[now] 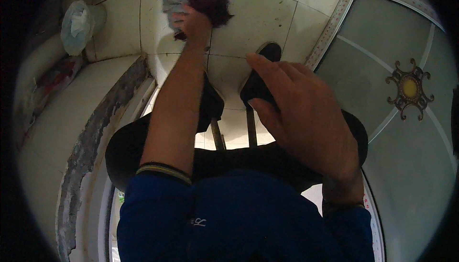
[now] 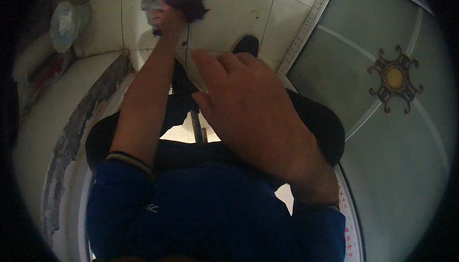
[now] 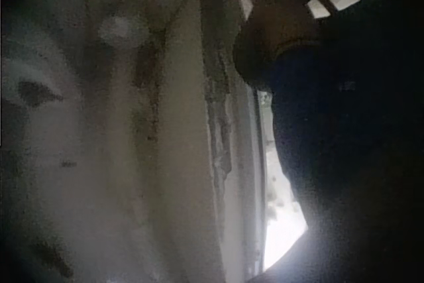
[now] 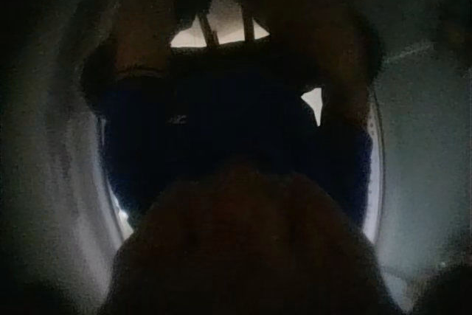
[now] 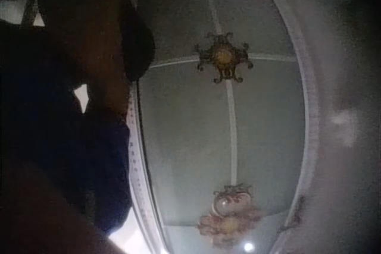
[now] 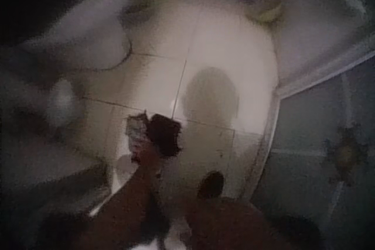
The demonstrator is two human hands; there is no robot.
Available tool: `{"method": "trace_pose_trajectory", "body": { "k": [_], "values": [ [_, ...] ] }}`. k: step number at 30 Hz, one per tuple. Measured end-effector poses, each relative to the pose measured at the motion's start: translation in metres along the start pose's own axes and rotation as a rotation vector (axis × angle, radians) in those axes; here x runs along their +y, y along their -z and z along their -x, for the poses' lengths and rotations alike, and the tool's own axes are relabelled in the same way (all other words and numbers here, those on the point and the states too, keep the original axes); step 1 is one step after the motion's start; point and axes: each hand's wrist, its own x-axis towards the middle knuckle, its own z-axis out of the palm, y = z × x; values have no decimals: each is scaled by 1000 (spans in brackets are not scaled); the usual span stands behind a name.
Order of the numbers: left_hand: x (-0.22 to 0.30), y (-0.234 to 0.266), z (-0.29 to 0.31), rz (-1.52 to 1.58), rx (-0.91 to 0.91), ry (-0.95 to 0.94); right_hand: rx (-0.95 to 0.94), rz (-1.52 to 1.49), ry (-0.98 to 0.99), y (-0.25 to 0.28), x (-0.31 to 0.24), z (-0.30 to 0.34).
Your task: The person sits on a small stool and wipes the tiled bathroom floor with a dark cloth. They move around the toilet and other items, repeatedly wiping different areas of the floor. The person then stands, wrings the cloth over a bucket, and places it on a sink.
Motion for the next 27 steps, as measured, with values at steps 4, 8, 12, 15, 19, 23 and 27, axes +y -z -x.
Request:
{"method": "trace_pose_trajectory", "body": {
  "k": [4,8,12,15,19,23,27],
  "values": [
    [76,13,68,-337,29,-367,-29,27,-29,-2,-4,-3],
    [117,14,120,325,-39,-292,-58,51,-70,-7,-5,0],
    [114,11,116,-34,-32,-550,-44,24,-80,-14,-14,16],
    [110,61,113,-27,-217,-660,103,89,-2,-35,-16,34],
    [72,67,77,210,-184,-556,136,34,36,-52,-51,47],
    [73,107,72,248,-279,-607,15,84,-41,-77,-67,59],
    [63,168,67,96,-282,-754,-49,225,-77,-120,-68,63]
  ]
}}
